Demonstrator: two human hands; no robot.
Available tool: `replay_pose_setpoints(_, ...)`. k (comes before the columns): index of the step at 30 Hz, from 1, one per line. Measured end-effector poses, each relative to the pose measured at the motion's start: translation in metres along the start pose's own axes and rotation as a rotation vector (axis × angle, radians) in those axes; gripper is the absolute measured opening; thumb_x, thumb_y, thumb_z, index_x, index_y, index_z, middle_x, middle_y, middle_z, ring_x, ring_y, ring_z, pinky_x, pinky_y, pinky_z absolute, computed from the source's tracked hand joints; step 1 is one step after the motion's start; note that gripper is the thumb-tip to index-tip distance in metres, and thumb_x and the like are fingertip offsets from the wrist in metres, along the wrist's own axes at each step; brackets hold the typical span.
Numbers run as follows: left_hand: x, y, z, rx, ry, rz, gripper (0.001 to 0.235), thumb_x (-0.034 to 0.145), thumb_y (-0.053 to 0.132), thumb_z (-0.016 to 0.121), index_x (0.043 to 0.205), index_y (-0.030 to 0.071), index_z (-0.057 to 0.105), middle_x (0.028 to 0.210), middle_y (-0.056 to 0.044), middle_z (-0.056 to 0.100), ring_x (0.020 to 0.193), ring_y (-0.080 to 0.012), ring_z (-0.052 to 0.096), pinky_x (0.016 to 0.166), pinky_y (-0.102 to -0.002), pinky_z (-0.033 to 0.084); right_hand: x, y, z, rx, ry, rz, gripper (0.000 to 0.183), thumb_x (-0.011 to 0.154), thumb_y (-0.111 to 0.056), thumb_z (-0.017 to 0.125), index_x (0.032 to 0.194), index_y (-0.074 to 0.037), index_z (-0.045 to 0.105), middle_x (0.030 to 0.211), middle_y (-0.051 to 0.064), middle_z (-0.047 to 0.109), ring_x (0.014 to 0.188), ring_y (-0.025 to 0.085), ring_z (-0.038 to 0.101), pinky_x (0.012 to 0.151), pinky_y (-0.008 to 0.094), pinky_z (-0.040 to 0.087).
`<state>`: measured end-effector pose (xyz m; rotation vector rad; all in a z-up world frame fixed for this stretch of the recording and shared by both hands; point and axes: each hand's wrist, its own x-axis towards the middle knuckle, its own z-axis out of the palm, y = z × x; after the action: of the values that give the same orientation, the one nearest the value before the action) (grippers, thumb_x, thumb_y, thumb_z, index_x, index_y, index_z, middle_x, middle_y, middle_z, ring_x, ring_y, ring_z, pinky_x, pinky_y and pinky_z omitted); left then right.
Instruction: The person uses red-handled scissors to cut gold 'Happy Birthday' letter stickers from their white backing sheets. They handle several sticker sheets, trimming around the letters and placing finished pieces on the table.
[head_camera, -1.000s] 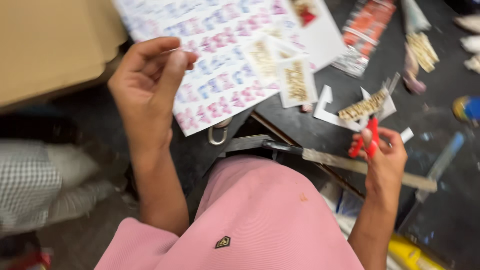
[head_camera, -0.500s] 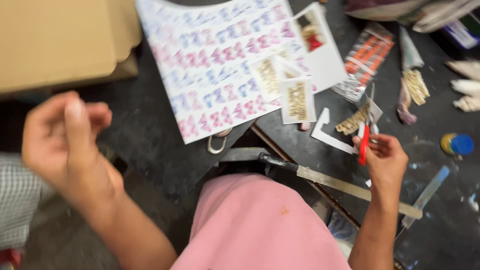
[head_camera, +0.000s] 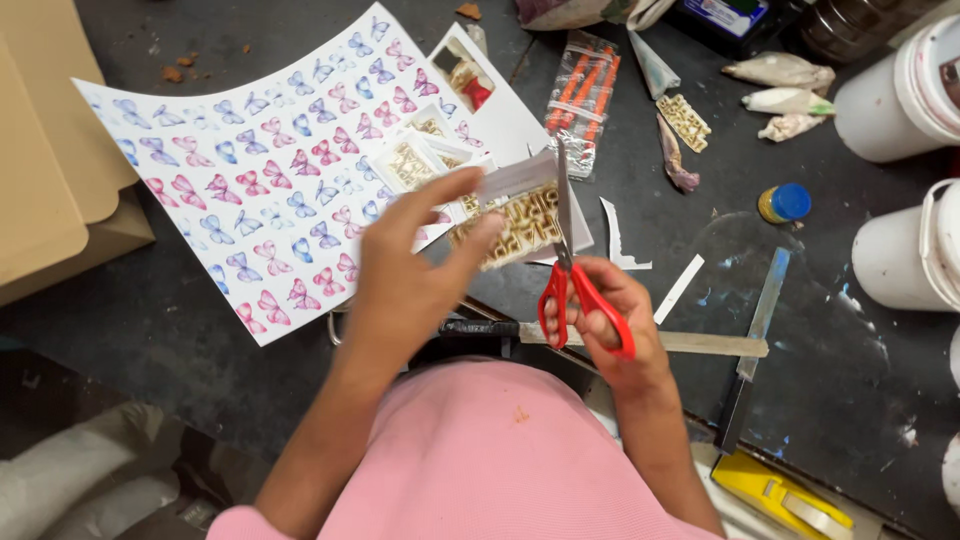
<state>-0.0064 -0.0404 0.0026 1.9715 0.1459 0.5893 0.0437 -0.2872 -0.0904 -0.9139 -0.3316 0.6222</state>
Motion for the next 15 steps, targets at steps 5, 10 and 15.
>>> replay_pose_setpoints(5,0.002,0.015,0.020,-0.077,-0.168,-0.177,0.029,0.090,0.021,0.080,0.115,0.008,0.075,0.082,-0.007,0.075,0.069,-0.0110,0.068,0.064,-0.025,0.052,-0.005,0.007,0.003,0.019,-0.037,-0.037,0.076,0.085,-0.033,0.089,0.140,0.004,0.054,0.105,0.019,0.067,0.090,0.029,0.067,0.072,0.040,0.055)
replay_pose_setpoints(10,-0.004,0.003,0.021,-0.430,-0.179,-0.122,0.023,0.095,0.015,0.077,0.113,0.001,0.072,0.090,-0.003,0.077,0.080,-0.0021,0.067,0.070,-0.021,0.054,-0.006,0.006,0.009,-0.058,-0.064,-0.047,0.073,0.088,-0.034,0.088,0.140,0.005,0.055,0.104,0.020,0.068,0.090,0.029,0.067,0.076,0.041,0.056)
replay_pose_setpoints(15,-0.011,-0.003,0.024,-0.476,-0.267,-0.252,0.023,0.092,0.016,0.078,0.109,0.001,0.072,0.080,0.000,0.070,0.068,0.0001,0.057,0.059,-0.019,0.048,-0.005,0.004,0.019,-0.089,-0.055,-0.054,0.085,0.084,-0.037,0.090,0.144,0.005,0.046,0.105,0.018,0.066,0.089,0.026,0.066,0.076,0.038,0.056)
